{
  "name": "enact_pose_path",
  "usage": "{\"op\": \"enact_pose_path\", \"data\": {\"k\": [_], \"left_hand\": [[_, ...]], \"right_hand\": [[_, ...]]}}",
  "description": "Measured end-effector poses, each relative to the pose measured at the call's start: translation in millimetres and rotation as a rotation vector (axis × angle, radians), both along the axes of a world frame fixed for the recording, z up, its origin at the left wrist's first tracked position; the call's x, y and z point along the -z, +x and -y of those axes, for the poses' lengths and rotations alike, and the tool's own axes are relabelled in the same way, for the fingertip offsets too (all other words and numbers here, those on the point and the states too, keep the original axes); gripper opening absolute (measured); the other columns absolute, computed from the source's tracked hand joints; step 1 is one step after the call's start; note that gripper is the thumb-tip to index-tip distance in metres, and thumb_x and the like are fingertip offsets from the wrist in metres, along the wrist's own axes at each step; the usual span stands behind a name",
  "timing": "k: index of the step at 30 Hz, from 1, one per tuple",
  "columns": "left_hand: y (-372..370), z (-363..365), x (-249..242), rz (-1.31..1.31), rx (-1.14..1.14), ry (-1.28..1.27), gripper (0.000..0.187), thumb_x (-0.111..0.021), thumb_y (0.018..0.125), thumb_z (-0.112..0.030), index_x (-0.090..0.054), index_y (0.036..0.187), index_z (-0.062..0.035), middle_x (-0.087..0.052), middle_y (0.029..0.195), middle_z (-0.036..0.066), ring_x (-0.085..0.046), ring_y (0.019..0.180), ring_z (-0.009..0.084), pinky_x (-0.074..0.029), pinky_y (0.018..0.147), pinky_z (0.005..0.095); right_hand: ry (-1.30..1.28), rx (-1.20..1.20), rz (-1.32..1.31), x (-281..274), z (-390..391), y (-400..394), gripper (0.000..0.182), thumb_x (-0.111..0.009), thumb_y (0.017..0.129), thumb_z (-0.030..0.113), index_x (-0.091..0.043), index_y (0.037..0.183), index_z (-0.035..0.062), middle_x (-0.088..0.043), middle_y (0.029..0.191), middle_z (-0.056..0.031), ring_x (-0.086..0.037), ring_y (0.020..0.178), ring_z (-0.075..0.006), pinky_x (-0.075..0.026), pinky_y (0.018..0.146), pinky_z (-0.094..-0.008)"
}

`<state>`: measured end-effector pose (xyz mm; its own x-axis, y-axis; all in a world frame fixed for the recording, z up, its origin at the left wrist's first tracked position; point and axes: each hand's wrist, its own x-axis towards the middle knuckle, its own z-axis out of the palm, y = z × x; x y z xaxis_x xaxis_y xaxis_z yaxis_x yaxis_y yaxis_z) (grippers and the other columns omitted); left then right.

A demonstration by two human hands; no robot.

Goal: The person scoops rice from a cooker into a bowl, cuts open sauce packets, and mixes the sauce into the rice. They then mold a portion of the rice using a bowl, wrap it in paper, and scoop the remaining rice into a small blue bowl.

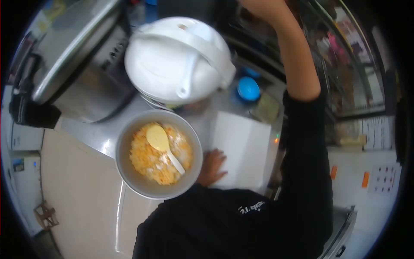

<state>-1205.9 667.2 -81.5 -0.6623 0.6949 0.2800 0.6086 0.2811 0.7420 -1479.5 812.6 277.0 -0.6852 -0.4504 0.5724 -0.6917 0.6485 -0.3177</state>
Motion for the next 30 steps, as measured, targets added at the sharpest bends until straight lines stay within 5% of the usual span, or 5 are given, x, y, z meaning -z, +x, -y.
{"op": "enact_pose_path", "data": {"k": [5, 8, 21, 24, 30], "left_hand": [[3, -4, -15, -0.093, -0.027, -0.127, 0.053, -0.069, 0.072, -0.031, -0.053, 0.115, -0.0049, -0.047, 0.124, 0.012, -0.04, 0.12, 0.0317, -0.032, 0.098, 0.0441], [3, -6, -24, -0.127, -0.025, -0.162, 0.052, -0.068, 0.072, -0.031, -0.053, 0.114, -0.005, -0.048, 0.122, 0.012, -0.04, 0.12, 0.0315, -0.032, 0.098, 0.0433], [13, -5, -29, -0.198, -0.052, -0.203, 0.049, -0.066, 0.073, -0.031, -0.052, 0.113, -0.0066, -0.047, 0.122, 0.01, -0.039, 0.121, 0.0294, -0.031, 0.1, 0.0407], [10, -3, -26, -0.176, -0.066, -0.164, 0.049, -0.067, 0.073, -0.03, -0.052, 0.113, -0.0066, -0.047, 0.122, 0.011, -0.04, 0.12, 0.0296, -0.032, 0.1, 0.0413], [26, -3, -50, -0.073, -0.121, 0.066, 0.046, -0.068, 0.076, -0.025, -0.052, 0.114, -0.0051, -0.046, 0.126, 0.016, -0.04, 0.119, 0.0336, -0.032, 0.101, 0.0429]], "right_hand": [[0.113, 0.538, 0.059, 150, -138, 133, 0.062, -0.07, 0.071, 0.049, -0.058, 0.114, 0.0066, -0.056, 0.114, -0.0151, -0.053, 0.109, -0.0287, -0.041, 0.091, -0.0398], [0.333, 0.743, 0.507, 255, -204, 167, 0.118, -0.078, 0.051, 0.057, -0.017, 0.144, 0.0167, -0.026, 0.142, -0.0237, -0.025, 0.131, -0.0416, -0.033, 0.102, -0.0462], [0.59, 0.639, 0.728, 276, -184, 212, 0.128, -0.083, 0.043, 0.041, -0.008, 0.145, 0.0229, -0.026, 0.138, -0.0283, -0.027, 0.127, -0.0446, -0.03, 0.102, -0.0493], [0.752, 0.776, 0.388, 248, -148, 215, 0.109, -0.082, 0.048, 0.042, -0.029, 0.14, 0.0147, -0.04, 0.13, -0.0227, -0.034, 0.124, -0.0372, -0.027, 0.104, -0.0506], [0.875, 0.598, -0.003, 301, -150, 108, 0.017, -0.064, 0.069, 0.021, -0.069, 0.077, 0.0069, -0.058, 0.104, -0.0076, -0.047, 0.107, -0.0255, -0.036, 0.092, -0.044]]}}
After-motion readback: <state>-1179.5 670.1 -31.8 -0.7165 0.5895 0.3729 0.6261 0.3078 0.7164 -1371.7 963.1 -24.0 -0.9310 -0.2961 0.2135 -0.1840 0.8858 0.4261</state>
